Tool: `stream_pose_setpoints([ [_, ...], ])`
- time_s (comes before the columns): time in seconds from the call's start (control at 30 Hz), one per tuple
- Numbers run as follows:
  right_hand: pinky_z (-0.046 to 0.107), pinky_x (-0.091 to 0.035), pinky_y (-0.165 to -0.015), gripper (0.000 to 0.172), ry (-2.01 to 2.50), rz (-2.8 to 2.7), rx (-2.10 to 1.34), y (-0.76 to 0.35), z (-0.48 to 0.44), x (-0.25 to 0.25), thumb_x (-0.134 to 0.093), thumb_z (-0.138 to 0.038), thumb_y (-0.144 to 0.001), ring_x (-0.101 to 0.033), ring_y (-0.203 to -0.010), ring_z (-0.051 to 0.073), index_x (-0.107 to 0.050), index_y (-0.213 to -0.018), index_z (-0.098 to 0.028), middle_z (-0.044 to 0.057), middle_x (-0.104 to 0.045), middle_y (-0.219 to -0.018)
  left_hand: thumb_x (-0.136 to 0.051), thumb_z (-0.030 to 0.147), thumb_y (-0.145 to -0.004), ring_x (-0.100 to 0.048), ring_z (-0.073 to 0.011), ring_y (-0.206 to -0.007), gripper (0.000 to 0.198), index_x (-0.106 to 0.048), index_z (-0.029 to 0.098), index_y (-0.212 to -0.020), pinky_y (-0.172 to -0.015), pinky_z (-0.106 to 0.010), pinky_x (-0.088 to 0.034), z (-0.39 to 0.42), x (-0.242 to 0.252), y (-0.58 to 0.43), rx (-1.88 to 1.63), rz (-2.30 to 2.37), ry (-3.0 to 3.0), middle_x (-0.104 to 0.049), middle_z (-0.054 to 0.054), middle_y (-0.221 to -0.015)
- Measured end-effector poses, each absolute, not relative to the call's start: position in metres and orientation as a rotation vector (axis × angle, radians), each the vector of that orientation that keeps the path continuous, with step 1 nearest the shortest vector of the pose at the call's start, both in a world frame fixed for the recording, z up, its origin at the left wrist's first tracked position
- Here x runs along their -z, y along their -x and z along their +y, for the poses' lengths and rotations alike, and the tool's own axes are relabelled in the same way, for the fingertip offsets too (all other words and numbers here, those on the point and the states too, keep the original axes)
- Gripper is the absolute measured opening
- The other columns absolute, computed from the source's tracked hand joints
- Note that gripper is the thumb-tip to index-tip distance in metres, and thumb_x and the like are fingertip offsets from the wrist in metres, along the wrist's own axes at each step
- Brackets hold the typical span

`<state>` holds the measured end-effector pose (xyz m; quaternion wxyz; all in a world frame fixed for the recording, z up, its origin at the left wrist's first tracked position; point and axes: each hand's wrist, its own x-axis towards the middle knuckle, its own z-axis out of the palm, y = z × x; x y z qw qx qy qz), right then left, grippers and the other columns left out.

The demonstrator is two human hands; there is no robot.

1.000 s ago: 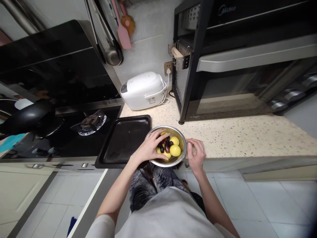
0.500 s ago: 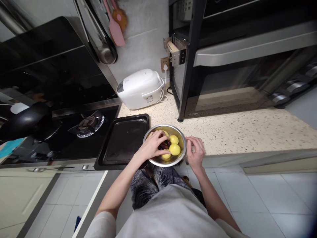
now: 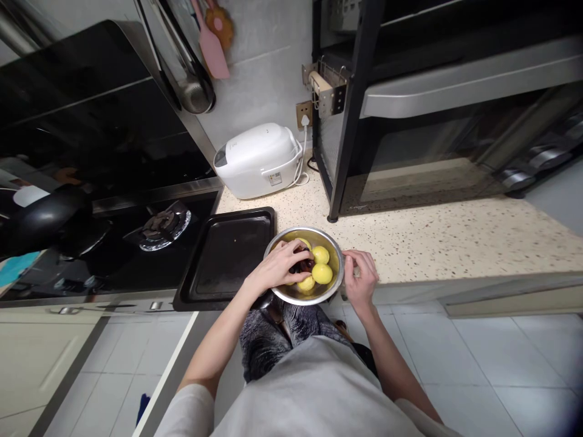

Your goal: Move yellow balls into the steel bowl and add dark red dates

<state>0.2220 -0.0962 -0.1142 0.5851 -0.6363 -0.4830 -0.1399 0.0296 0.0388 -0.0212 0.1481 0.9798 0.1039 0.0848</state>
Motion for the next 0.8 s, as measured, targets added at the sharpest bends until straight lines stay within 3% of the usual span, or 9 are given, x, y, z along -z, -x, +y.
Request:
stream_pose_setpoints([
  [0.17,0.037,-0.053,-0.081,0.020,1.495,-1.122,0.315,-0.2222,-0.0955,0.1170,-0.050,-0.019,-0.104,-0.067,-0.087,0.023,-0.069,-0.098,-0.021,0.007,-0.075,-0.090,-0.067,0.039,-0.098,-0.063,-0.0265,-0.112,0.032,-0.065,0.022,-0.125,-0.099,-0.042,-0.051,0.0348,0.0225,-0.0289,-0.256,0.327,-2.808,-0.060,-0.013,-0.129],
  [0.57,0.039,-0.053,-0.081,0.024,1.526,-1.078,0.242,-0.2210,-0.0960,0.1145,-0.048,-0.027,-0.104,-0.068,-0.086,0.024,-0.070,-0.095,-0.022,0.008,-0.074,-0.089,-0.062,0.032,-0.101,-0.061,-0.0246,-0.124,0.020,-0.066,0.024,-0.119,-0.108,-0.040,-0.054,0.0325,0.0257,-0.0265,-0.450,0.344,-2.575,-0.055,-0.011,-0.130],
  [0.8,0.037,-0.052,-0.079,0.022,1.509,-1.093,0.269,-0.2209,-0.0959,0.1151,-0.049,-0.025,-0.104,-0.067,-0.086,0.023,-0.069,-0.095,-0.021,0.008,-0.074,-0.089,-0.072,0.029,-0.094,-0.060,-0.0242,-0.119,0.018,-0.067,0.020,-0.109,-0.104,-0.039,-0.053,0.0355,0.0185,-0.0253,-0.786,0.434,-2.389,-0.058,-0.010,-0.119],
])
